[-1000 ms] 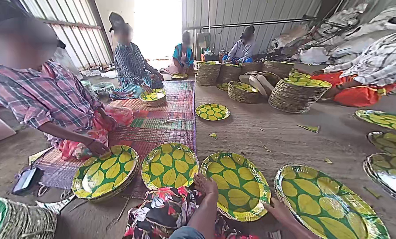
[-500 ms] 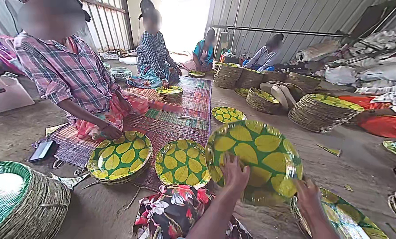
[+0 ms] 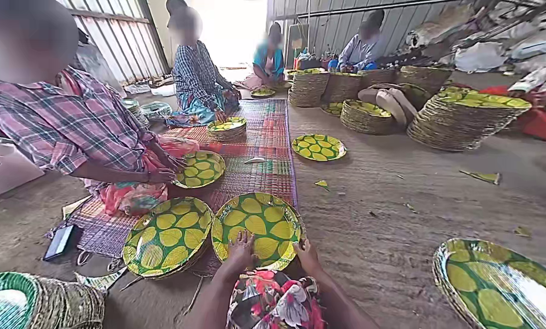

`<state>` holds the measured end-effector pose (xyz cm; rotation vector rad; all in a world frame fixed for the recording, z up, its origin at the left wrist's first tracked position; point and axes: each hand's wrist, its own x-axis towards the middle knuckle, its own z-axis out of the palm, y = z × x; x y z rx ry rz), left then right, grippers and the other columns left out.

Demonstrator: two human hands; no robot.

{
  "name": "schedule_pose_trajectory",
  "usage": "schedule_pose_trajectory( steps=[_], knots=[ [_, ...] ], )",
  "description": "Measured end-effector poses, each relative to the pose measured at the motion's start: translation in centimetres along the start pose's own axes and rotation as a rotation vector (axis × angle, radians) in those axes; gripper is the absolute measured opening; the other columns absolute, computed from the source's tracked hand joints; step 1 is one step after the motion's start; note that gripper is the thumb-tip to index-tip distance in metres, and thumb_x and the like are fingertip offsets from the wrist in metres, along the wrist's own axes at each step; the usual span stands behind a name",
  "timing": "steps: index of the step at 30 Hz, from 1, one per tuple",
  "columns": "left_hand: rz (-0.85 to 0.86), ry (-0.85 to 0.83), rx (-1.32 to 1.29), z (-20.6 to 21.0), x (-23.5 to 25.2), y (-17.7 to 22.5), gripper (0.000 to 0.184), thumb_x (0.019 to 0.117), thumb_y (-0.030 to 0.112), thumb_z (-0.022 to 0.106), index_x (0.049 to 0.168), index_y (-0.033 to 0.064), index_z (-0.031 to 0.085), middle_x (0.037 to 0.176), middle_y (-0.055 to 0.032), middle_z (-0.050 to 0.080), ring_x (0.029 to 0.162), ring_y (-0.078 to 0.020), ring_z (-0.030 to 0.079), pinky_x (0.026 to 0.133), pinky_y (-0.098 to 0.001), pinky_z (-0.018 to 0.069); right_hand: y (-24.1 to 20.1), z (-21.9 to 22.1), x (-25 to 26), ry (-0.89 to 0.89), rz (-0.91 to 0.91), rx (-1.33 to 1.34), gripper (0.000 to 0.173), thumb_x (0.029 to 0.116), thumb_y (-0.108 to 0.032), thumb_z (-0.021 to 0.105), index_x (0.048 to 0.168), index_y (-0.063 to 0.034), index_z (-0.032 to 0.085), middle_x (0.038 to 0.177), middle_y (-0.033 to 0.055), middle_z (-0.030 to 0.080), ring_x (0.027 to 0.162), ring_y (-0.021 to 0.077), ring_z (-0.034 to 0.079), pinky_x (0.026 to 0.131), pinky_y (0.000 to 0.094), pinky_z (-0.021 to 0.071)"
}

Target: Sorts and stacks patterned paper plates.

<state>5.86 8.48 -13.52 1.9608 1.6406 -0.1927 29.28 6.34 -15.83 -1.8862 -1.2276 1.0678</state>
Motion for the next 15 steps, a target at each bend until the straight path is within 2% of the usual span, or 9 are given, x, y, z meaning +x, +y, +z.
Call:
schedule_pose_trajectory(
  steps=[4, 8, 9, 11, 13, 14, 15],
  knots=[
    [0.053, -0.018, 0.015, -0.6, 1.1, 1.3, 0.081, 0.1000, 0.036, 0.066, 0.165, 0.0140, 0.024, 0.172, -0.0192, 0.010, 0.160, -0.0402, 0.006, 0.121, -0.0712, 0.0139, -1.2, -3.5, -1.3, -0.129, 0.125, 0.219, 0.049, 0.1092, -0.018, 0.053, 0.152, 0.0011, 0.038, 0.145, 0.0279, 0.053, 0.122, 0.0374, 0.061, 0.098, 0.0500, 0.0526],
    [0.075, -0.027, -0.016, -0.2, 1.7, 1.3, 0.082, 0.0975, 0.035, 0.070, 0.164, 0.0163, 0.026, 0.173, -0.0167, 0.009, 0.160, -0.0387, 0.004, 0.122, -0.0700, 0.0131, -0.8, -10.2, -5.2, -0.133, 0.015, 0.025, 0.048, 0.1066, -0.011, 0.056, 0.150, 0.0018, 0.043, 0.137, 0.0264, 0.060, 0.119, 0.0347, 0.065, 0.098, 0.0468, 0.0529],
    [0.083, -0.017, -0.037, -0.6, 1.7, 1.1, 0.080, 0.0964, 0.032, 0.072, 0.163, 0.0143, 0.031, 0.172, -0.0183, 0.013, 0.160, -0.0393, 0.008, 0.122, -0.0689, 0.0153, -0.4, -12.5, -6.1, -0.129, -0.029, -0.038, 0.047, 0.1065, -0.011, 0.056, 0.150, 0.0026, 0.044, 0.137, 0.0269, 0.060, 0.121, 0.0355, 0.064, 0.100, 0.0477, 0.0523],
    [0.096, 0.011, -0.127, -1.9, 1.8, 1.0, 0.068, 0.0992, 0.026, 0.068, 0.158, 0.0061, 0.039, 0.166, -0.0224, 0.029, 0.155, -0.0390, 0.027, 0.123, -0.0611, 0.0256, 1.2, -17.7, -7.6, -0.083, -0.107, -0.190, 0.043, 0.1066, -0.011, 0.055, 0.147, 0.0041, 0.049, 0.138, 0.0277, 0.061, 0.124, 0.0380, 0.064, 0.105, 0.0493, 0.0504],
    [0.064, 0.035, -0.380, -4.0, 0.5, 2.2, 0.059, 0.1089, 0.029, 0.052, 0.158, 0.0018, 0.035, 0.155, -0.0250, 0.047, 0.140, -0.0379, 0.051, 0.117, -0.0551, 0.0384, 3.6, -23.3, -8.3, 0.005, -0.120, -0.381, 0.040, 0.1071, -0.012, 0.055, 0.144, 0.0044, 0.053, 0.138, 0.0286, 0.061, 0.126, 0.0415, 0.063, 0.109, 0.0537, 0.0475],
    [0.046, 0.063, -0.522, -5.0, -0.5, 3.6, 0.054, 0.1128, 0.032, 0.040, 0.158, 0.0036, 0.035, 0.141, -0.0255, 0.058, 0.118, -0.0367, 0.065, 0.102, -0.0528, 0.0498, 5.2, -26.0, -8.7, 0.061, -0.104, -0.485, 0.039, 0.1070, -0.013, 0.055, 0.142, 0.0039, 0.055, 0.137, 0.0287, 0.062, 0.126, 0.0434, 0.062, 0.109, 0.0576, 0.0465],
    [0.053, 0.093, -0.636, -6.1, -1.7, 5.4, 0.051, 0.1146, 0.036, 0.029, 0.155, 0.0058, 0.038, 0.123, -0.0233, 0.066, 0.092, -0.0305, 0.068, 0.083, -0.0457, 0.0531, 6.6, -28.6, -8.9, 0.108, -0.076, -0.589, 0.039, 0.1063, -0.013, 0.056, 0.141, 0.0040, 0.057, 0.136, 0.0306, 0.062, 0.126, 0.0473, 0.061, 0.108, 0.0628, 0.0445]
  ],
)
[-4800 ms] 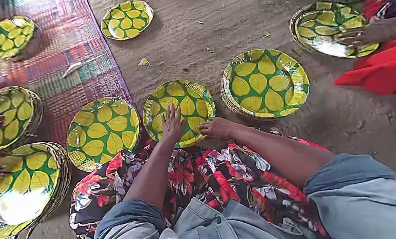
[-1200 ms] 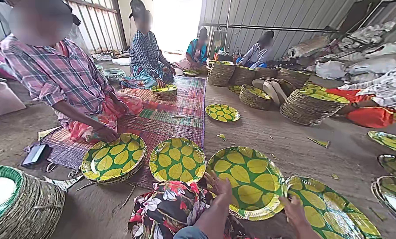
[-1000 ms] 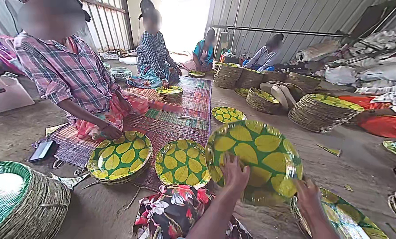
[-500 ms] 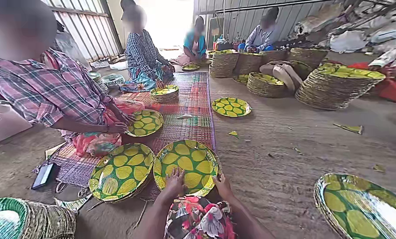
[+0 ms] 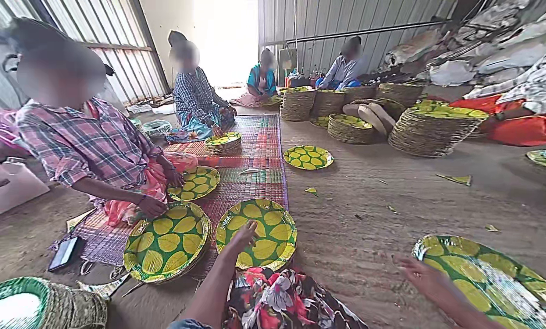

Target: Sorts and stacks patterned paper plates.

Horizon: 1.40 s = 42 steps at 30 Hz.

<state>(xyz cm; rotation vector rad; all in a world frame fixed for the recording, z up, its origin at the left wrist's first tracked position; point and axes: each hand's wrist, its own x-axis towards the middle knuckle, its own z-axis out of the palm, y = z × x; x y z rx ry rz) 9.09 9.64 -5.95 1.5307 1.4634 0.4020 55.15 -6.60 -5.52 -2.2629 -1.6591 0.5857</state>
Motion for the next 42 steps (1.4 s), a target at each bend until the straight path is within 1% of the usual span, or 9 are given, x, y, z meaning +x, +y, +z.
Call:
schedule_pose_trajectory(
  steps=[2, 10, 15, 24, 29, 31, 34, 38, 42],
  knots=[
    [0.081, -0.042, -0.072, 0.7, -1.6, 4.7, 0.052, 0.1150, 0.036, 0.022, 0.153, 0.0054, 0.041, 0.109, -0.0208, 0.067, 0.074, -0.0236, 0.061, 0.072, -0.0393, 0.0502, 5.1, -2.1, -0.1, -0.001, 0.093, -0.192, 0.040, 0.1053, -0.017, 0.059, 0.138, 0.0058, 0.059, 0.136, 0.0369, 0.058, 0.127, 0.0565, 0.056, 0.103, 0.0722, 0.0415],
    [0.341, -0.482, 0.385, 14.5, -2.0, 15.9, 0.047, 0.1135, 0.031, 0.037, 0.149, 0.0022, 0.049, 0.131, -0.0261, 0.062, 0.106, -0.0348, 0.066, 0.096, -0.0506, 0.0512, 13.0, 2.7, 0.4, -0.257, 0.311, -0.317, 0.062, 0.1002, -0.045, 0.066, 0.135, 0.0063, 0.060, 0.142, 0.0333, 0.055, 0.134, 0.0506, 0.053, 0.106, 0.0677, 0.0440],
    [0.314, -0.565, 0.532, 22.7, -0.5, 11.5, 0.047, 0.1113, 0.028, 0.044, 0.146, -0.0027, 0.051, 0.137, -0.0285, 0.060, 0.130, -0.0402, 0.059, 0.113, -0.0553, 0.0411, 9.2, 2.0, -0.2, -0.237, 0.338, -0.354, 0.032, 0.1002, -0.010, 0.060, 0.126, 0.0092, 0.063, 0.135, 0.0313, 0.060, 0.128, 0.0470, 0.058, 0.101, 0.0625, 0.0484],
    [0.254, -0.471, 0.717, 24.8, 1.2, 8.5, 0.049, 0.1100, 0.032, 0.046, 0.153, 0.0094, 0.047, 0.149, -0.0199, 0.056, 0.140, -0.0366, 0.052, 0.116, -0.0585, 0.0387, 9.5, 1.1, 0.4, -0.050, 0.260, -0.336, 0.044, 0.1122, -0.027, 0.042, 0.143, 0.0005, 0.055, 0.141, 0.0304, 0.057, 0.133, 0.0485, 0.054, 0.103, 0.0649, 0.0442],
    [0.629, -0.045, 0.587, 25.4, 0.7, 9.2, 0.061, 0.1079, 0.031, 0.047, 0.161, 0.0053, 0.031, 0.168, -0.0167, 0.028, 0.159, -0.0300, 0.021, 0.129, -0.0525, 0.0131, 7.0, 1.3, -0.8, 0.256, -0.166, -0.282, 0.036, 0.1054, -0.001, 0.049, 0.139, 0.0040, 0.061, 0.134, 0.0293, 0.064, 0.121, 0.0485, 0.064, 0.095, 0.0641, 0.0519],
    [0.797, 0.173, 0.532, 25.5, 0.7, 9.3, 0.058, 0.1057, 0.029, 0.049, 0.156, 0.0012, 0.041, 0.165, -0.0200, 0.035, 0.156, -0.0350, 0.027, 0.127, -0.0557, 0.0154, 6.5, 3.3, -1.5, 0.252, -0.468, -0.269, 0.032, 0.1007, 0.002, 0.055, 0.130, 0.0023, 0.069, 0.126, 0.0262, 0.070, 0.114, 0.0449, 0.070, 0.094, 0.0599, 0.0559],
    [0.709, 0.047, 0.583, 25.2, 0.4, 9.7, 0.054, 0.1086, 0.030, 0.044, 0.156, 0.0058, 0.043, 0.166, -0.0187, 0.032, 0.158, -0.0327, 0.024, 0.128, -0.0527, 0.0141, 6.9, 6.3, -0.6, 0.121, -0.790, -0.345, 0.022, 0.1005, -0.005, 0.059, 0.112, -0.0015, 0.077, 0.118, 0.0194, 0.075, 0.110, 0.0375, 0.073, 0.090, 0.0541, 0.0589],
    [0.446, -0.324, 0.774, 26.4, 0.7, 7.3, 0.059, 0.1099, 0.038, 0.044, 0.161, 0.0104, 0.033, 0.171, -0.0174, 0.019, 0.160, -0.0337, 0.013, 0.127, -0.0609, 0.0117, 7.4, 5.4, -0.3, -0.393, -0.456, -0.421, 0.043, 0.1095, -0.031, 0.047, 0.138, -0.0030, 0.064, 0.145, 0.0223, 0.060, 0.139, 0.0413, 0.053, 0.117, 0.0655, 0.0310],
    [0.382, -0.449, 0.846, 27.0, 0.7, 6.6, 0.060, 0.1106, 0.040, 0.042, 0.162, 0.0095, 0.032, 0.170, -0.0180, 0.023, 0.156, -0.0370, 0.024, 0.123, -0.0628, 0.0207, 8.3, 2.3, -0.4, -0.064, -0.046, -0.300, 0.055, 0.1093, -0.039, 0.046, 0.144, 0.0030, 0.054, 0.147, 0.0273, 0.054, 0.142, 0.0435, 0.048, 0.118, 0.0630, 0.0302]
  ],
)
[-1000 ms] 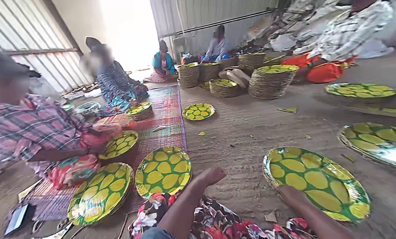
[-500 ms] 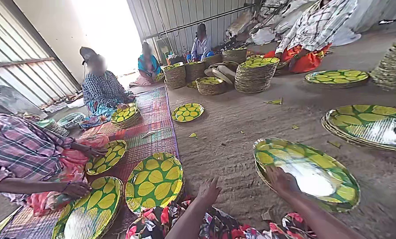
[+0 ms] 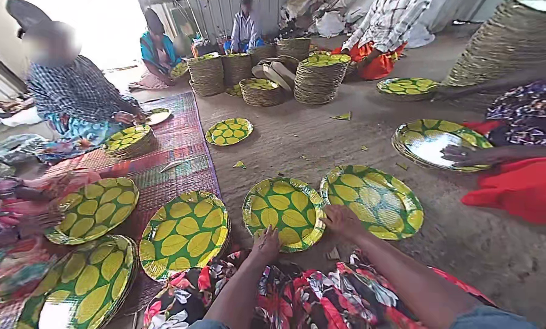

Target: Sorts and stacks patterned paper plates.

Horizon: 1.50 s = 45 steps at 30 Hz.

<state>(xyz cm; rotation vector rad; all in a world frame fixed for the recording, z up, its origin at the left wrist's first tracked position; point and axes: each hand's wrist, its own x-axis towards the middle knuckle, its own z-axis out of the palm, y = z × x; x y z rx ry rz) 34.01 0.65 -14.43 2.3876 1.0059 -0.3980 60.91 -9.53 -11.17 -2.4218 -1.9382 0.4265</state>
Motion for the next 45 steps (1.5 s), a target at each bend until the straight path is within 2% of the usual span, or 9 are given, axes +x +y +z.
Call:
schedule_pose_trajectory(
  steps=[3, 8, 13, 18, 24, 31, 36, 40, 45],
  knots=[
    [0.017, 0.005, 0.067, 0.0, 0.2, 0.1, 0.057, 0.1098, 0.037, 0.046, 0.158, 0.0072, 0.038, 0.161, -0.0203, 0.040, 0.149, -0.0386, 0.038, 0.119, -0.0611, 0.0312, 1.1, -0.5, 0.0, 0.061, 0.394, 0.079, 0.068, 0.1053, -0.034, 0.058, 0.155, 0.0072, 0.035, 0.155, 0.0312, 0.042, 0.147, 0.0468, 0.038, 0.115, 0.0682, 0.0303],
    [-0.037, 0.024, 0.147, 0.0, 0.0, 0.2, 0.059, 0.1054, 0.036, 0.056, 0.155, 0.0059, 0.044, 0.162, -0.0241, 0.036, 0.151, -0.0417, 0.033, 0.119, -0.0615, 0.0283, 2.3, -0.6, -0.1, -0.173, 0.588, 0.023, 0.031, 0.1025, -0.005, 0.051, 0.126, 0.0119, 0.061, 0.136, 0.0309, 0.060, 0.129, 0.0453, 0.058, 0.101, 0.0609, 0.0480],
    [-0.097, -0.047, 0.149, 0.6, 0.7, -0.7, 0.071, 0.1082, 0.045, 0.046, 0.165, 0.0111, 0.022, 0.173, -0.0195, 0.009, 0.160, -0.0378, 0.005, 0.126, -0.0636, 0.0052, 2.6, 0.0, 0.7, -0.126, 0.455, 0.117, 0.068, 0.1066, -0.053, 0.047, 0.136, 0.0070, 0.058, 0.148, 0.0298, 0.050, 0.139, 0.0451, 0.049, 0.108, 0.0640, 0.0407],
    [-0.097, -0.045, 0.206, 0.2, 0.6, -0.1, 0.069, 0.1074, 0.046, 0.048, 0.163, 0.0096, 0.028, 0.170, -0.0221, 0.018, 0.157, -0.0404, 0.018, 0.123, -0.0637, 0.0185, 0.7, -0.2, 0.3, -0.145, 0.413, 0.049, 0.032, 0.1030, -0.002, 0.048, 0.128, 0.0109, 0.061, 0.141, 0.0319, 0.054, 0.131, 0.0476, 0.055, 0.102, 0.0613, 0.0485],
    [-0.072, -0.056, 0.210, -0.4, 0.0, 0.5, 0.060, 0.1076, 0.042, 0.049, 0.158, 0.0095, 0.040, 0.156, -0.0258, 0.042, 0.143, -0.0426, 0.044, 0.114, -0.0606, 0.0372, 2.5, -1.4, -0.5, 0.117, 0.380, 0.063, 0.042, 0.1117, -0.028, 0.044, 0.136, 0.0031, 0.059, 0.142, 0.0316, 0.054, 0.136, 0.0473, 0.050, 0.107, 0.0645, 0.0410],
    [0.101, 0.901, -0.063, -1.1, 0.4, 0.3, 0.062, 0.1045, 0.030, 0.045, 0.155, -0.0051, 0.039, 0.161, -0.0322, 0.033, 0.151, -0.0480, 0.033, 0.122, -0.0632, 0.0227, -2.6, 1.8, -0.3, 0.161, -0.434, 0.009, 0.036, 0.1034, -0.003, 0.050, 0.135, -0.0030, 0.066, 0.145, 0.0227, 0.060, 0.133, 0.0407, 0.059, 0.107, 0.0596, 0.0481],
    [-0.007, 0.134, 0.009, 0.6, 0.6, -0.9, 0.062, 0.1099, 0.043, 0.042, 0.163, 0.0131, 0.030, 0.172, -0.0165, 0.014, 0.160, -0.0351, 0.011, 0.125, -0.0636, 0.0136, -2.2, 3.4, 1.1, -0.199, -0.426, -0.073, 0.053, 0.1086, -0.043, 0.047, 0.151, -0.0114, 0.054, 0.161, 0.0164, 0.044, 0.153, 0.0358, 0.036, 0.123, 0.0635, 0.0202],
    [-0.050, -0.052, 0.020, 0.7, 0.5, -0.5, 0.071, 0.1069, 0.042, 0.052, 0.165, 0.0149, 0.022, 0.174, -0.0157, 0.007, 0.160, -0.0364, 0.004, 0.123, -0.0691, 0.0105, 0.0, 0.8, 1.1, 0.021, 0.212, 0.049, 0.064, 0.1049, -0.030, 0.059, 0.155, 0.0037, 0.039, 0.159, 0.0273, 0.040, 0.149, 0.0441, 0.038, 0.118, 0.0646, 0.0300],
    [-0.071, -0.054, 0.006, 0.2, 0.8, 0.1, 0.073, 0.1059, 0.040, 0.055, 0.165, 0.0126, 0.022, 0.173, -0.0171, 0.006, 0.160, -0.0383, 0.004, 0.120, -0.0733, 0.0102, 2.1, 1.1, 1.4, -0.148, 0.442, -0.041, 0.033, 0.1044, -0.007, 0.049, 0.131, 0.0084, 0.061, 0.142, 0.0298, 0.056, 0.130, 0.0462, 0.057, 0.102, 0.0613, 0.0478]
  ],
)
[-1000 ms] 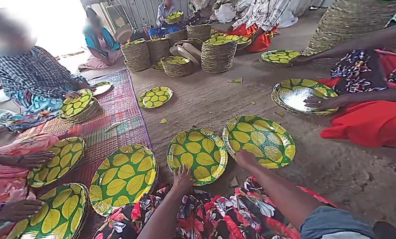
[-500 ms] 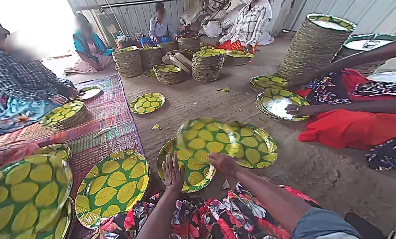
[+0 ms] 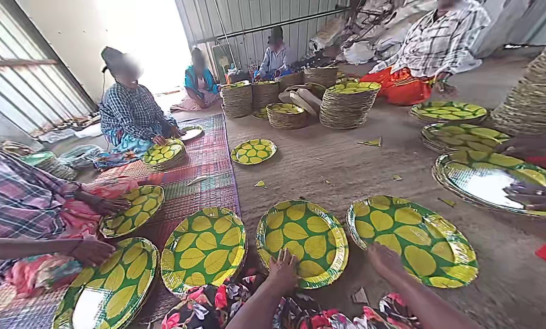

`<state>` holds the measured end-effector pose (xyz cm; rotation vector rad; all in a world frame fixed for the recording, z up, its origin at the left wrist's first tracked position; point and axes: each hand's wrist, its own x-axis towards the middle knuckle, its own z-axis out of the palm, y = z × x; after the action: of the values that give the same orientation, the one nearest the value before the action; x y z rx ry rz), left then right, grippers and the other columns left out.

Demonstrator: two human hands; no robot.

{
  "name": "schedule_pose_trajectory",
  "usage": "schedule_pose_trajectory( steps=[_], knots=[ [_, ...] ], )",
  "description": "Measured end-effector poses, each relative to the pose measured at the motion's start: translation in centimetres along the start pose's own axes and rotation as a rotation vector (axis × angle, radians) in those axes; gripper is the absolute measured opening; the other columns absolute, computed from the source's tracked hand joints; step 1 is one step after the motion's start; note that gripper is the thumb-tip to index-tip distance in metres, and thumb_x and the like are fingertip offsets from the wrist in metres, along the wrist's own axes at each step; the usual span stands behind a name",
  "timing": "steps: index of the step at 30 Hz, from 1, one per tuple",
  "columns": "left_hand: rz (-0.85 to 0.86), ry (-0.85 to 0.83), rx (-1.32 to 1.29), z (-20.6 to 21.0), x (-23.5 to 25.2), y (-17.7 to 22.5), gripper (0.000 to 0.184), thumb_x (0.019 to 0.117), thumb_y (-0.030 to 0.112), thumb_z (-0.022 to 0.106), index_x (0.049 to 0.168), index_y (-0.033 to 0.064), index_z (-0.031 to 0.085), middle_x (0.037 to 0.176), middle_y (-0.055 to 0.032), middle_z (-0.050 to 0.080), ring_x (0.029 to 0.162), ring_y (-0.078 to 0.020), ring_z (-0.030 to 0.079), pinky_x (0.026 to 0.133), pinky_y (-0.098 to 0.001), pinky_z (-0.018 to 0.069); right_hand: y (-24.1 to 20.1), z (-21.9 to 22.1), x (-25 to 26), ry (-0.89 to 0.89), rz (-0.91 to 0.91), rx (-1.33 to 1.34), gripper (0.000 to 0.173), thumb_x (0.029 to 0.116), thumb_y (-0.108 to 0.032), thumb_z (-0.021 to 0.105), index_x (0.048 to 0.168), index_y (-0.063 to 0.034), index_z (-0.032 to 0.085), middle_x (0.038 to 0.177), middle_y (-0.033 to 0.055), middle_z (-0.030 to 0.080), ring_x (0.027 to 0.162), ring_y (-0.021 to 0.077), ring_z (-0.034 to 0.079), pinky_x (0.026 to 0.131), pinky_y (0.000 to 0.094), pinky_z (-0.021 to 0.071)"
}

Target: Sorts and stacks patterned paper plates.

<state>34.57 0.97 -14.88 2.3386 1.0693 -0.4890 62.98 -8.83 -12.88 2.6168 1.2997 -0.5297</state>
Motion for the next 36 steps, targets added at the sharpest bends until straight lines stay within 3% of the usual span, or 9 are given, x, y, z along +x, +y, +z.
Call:
schedule_pose_trajectory(
  steps=[6, 8, 12, 16, 19, 24, 28, 33, 36],
  knots=[
    [0.038, 0.123, -0.067, 0.0, -0.2, -0.5, 0.074, 0.1054, 0.040, 0.056, 0.165, 0.0132, 0.022, 0.173, -0.0173, 0.012, 0.160, -0.0359, 0.009, 0.122, -0.0707, 0.0133, 1.1, -1.0, -0.7, 0.268, -0.094, 0.083, 0.035, 0.1046, -0.012, 0.057, 0.136, 0.0044, 0.060, 0.140, 0.0345, 0.055, 0.134, 0.0518, 0.050, 0.107, 0.0689, 0.0392],
    [0.097, 0.445, -0.106, 0.0, -0.5, -0.6, 0.073, 0.1052, 0.038, 0.054, 0.164, 0.0078, 0.023, 0.171, -0.0211, 0.016, 0.160, -0.0351, 0.013, 0.124, -0.0678, 0.0082, 0.6, -1.7, -1.3, 0.484, -0.219, 0.138, 0.031, 0.1060, -0.006, 0.052, 0.133, 0.0051, 0.064, 0.140, 0.0334, 0.056, 0.132, 0.0518, 0.053, 0.103, 0.0675, 0.0425],
    [0.208, 1.068, -0.050, -1.2, 0.1, -0.3, 0.065, 0.1029, 0.036, 0.049, 0.152, -0.0069, 0.044, 0.159, -0.0325, 0.037, 0.150, -0.0478, 0.034, 0.121, -0.0665, 0.0219, -2.7, 0.1, -3.3, 0.575, -0.741, 0.195, 0.029, 0.1049, -0.006, 0.051, 0.125, 0.0021, 0.071, 0.134, 0.0233, 0.068, 0.120, 0.0411, 0.068, 0.098, 0.0584, 0.0544],
    [0.055, 0.430, -0.047, -0.5, -0.4, -1.1, 0.061, 0.1105, 0.041, 0.036, 0.162, 0.0086, 0.031, 0.172, -0.0175, 0.017, 0.160, -0.0328, 0.010, 0.128, -0.0585, 0.0046, -4.7, 2.2, -2.6, 0.086, -1.038, -0.085, 0.038, 0.1110, -0.022, 0.044, 0.137, -0.0051, 0.065, 0.152, 0.0166, 0.056, 0.144, 0.0355, 0.051, 0.115, 0.0559, 0.0409],
    [-0.013, 0.065, 0.042, 0.5, 0.3, -1.6, 0.068, 0.1098, 0.045, 0.041, 0.166, 0.0122, 0.020, 0.174, -0.0144, 0.006, 0.161, -0.0345, 0.004, 0.125, -0.0658, 0.0062, -3.1, 1.3, -1.8, 0.099, -0.777, -0.030, 0.045, 0.1105, -0.033, 0.045, 0.140, -0.0028, 0.061, 0.149, 0.0200, 0.057, 0.141, 0.0370, 0.052, 0.117, 0.0582, 0.0352],
    [-0.046, 0.055, 0.030, -0.3, 0.2, -0.6, 0.072, 0.1060, 0.042, 0.053, 0.164, 0.0095, 0.026, 0.173, -0.0177, 0.011, 0.160, -0.0373, 0.010, 0.122, -0.0702, 0.0147, 0.3, 0.3, 0.1, 0.141, -0.091, 0.154, 0.060, 0.1042, -0.028, 0.059, 0.151, 0.0052, 0.043, 0.152, 0.0308, 0.046, 0.145, 0.0469, 0.041, 0.114, 0.0684, 0.0329],
    [-0.060, 0.059, 0.005, -0.6, 0.2, -0.4, 0.073, 0.1050, 0.041, 0.056, 0.163, 0.0089, 0.027, 0.173, -0.0176, 0.012, 0.160, -0.0380, 0.010, 0.121, -0.0722, 0.0140, 0.8, 0.6, 0.7, 0.045, -0.005, 0.034, 0.033, 0.1034, -0.003, 0.049, 0.133, 0.0073, 0.060, 0.142, 0.0297, 0.054, 0.134, 0.0464, 0.053, 0.101, 0.0614, 0.0489],
    [-0.041, 0.077, -0.009, -0.4, 0.0, -0.6, 0.071, 0.1054, 0.039, 0.056, 0.163, 0.0083, 0.028, 0.172, -0.0178, 0.013, 0.160, -0.0377, 0.011, 0.121, -0.0720, 0.0131, 1.4, -0.1, 0.7, 0.157, 0.006, 0.065, 0.044, 0.1086, -0.032, 0.053, 0.134, 0.0022, 0.062, 0.138, 0.0299, 0.059, 0.133, 0.0465, 0.054, 0.107, 0.0645, 0.0417],
    [-0.024, 0.084, -0.024, -0.4, 0.0, -0.8, 0.070, 0.1049, 0.040, 0.056, 0.162, 0.0098, 0.030, 0.172, -0.0164, 0.016, 0.160, -0.0362, 0.012, 0.121, -0.0713, 0.0142, 1.4, -1.4, -0.5, 0.409, -0.058, 0.152, 0.041, 0.1113, -0.027, 0.046, 0.133, 0.0035, 0.063, 0.135, 0.0345, 0.058, 0.131, 0.0520, 0.053, 0.103, 0.0703, 0.0400]
  ],
)
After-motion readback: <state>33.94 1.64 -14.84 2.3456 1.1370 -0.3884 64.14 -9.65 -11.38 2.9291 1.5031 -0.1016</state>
